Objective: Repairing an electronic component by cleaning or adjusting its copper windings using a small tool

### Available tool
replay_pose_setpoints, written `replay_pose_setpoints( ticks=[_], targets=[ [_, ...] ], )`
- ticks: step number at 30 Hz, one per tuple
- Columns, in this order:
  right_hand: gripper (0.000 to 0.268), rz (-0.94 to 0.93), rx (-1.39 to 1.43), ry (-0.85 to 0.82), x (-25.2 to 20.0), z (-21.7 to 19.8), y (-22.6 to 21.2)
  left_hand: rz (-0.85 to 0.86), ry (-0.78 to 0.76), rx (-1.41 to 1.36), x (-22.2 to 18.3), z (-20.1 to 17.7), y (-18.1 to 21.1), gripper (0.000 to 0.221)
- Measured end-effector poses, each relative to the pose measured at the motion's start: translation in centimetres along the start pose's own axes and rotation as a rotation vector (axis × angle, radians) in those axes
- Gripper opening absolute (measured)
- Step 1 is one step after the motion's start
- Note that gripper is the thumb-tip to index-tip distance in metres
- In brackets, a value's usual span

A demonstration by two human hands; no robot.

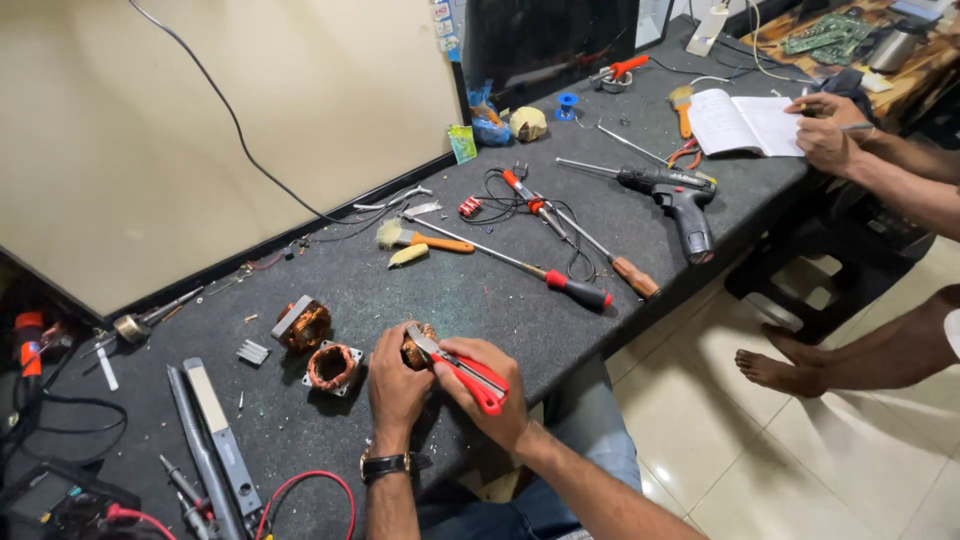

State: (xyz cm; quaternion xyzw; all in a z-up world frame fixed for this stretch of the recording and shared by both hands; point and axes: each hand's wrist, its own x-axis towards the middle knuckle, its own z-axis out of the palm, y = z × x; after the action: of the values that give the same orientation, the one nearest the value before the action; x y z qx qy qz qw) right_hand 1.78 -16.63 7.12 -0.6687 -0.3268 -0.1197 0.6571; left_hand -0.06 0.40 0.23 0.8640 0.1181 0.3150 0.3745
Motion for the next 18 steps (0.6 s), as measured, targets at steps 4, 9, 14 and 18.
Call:
replay_pose_setpoints(
  ticks=[4, 9, 14, 18],
  targets=[
    [0.02, -0.048, -0.007, 0.015, 0.7, 0.6, -0.3, 0.045, 0.01, 0.027, -0.4, 0.5, -1.0, 0.058],
    [0.02, 0.012, 0.022, 0.0, 0.9, 0.5, 0.3, 0.009, -0.01, -0.012, 0.2, -0.2, 0.3, 0.06],
    [0.021, 0.027, 0.008, 0.007, 1.2, 0.5, 1.2, -0.002, -0.001, 0.002, 0.3, 0.2, 0.0, 0.061],
    [0.021, 0.028, 0.018, -0.026, 1.9, 0.6, 1.1, 0.005, 0.014, -0.001, 0.1, 0.5, -0.9, 0.061]
  ],
)
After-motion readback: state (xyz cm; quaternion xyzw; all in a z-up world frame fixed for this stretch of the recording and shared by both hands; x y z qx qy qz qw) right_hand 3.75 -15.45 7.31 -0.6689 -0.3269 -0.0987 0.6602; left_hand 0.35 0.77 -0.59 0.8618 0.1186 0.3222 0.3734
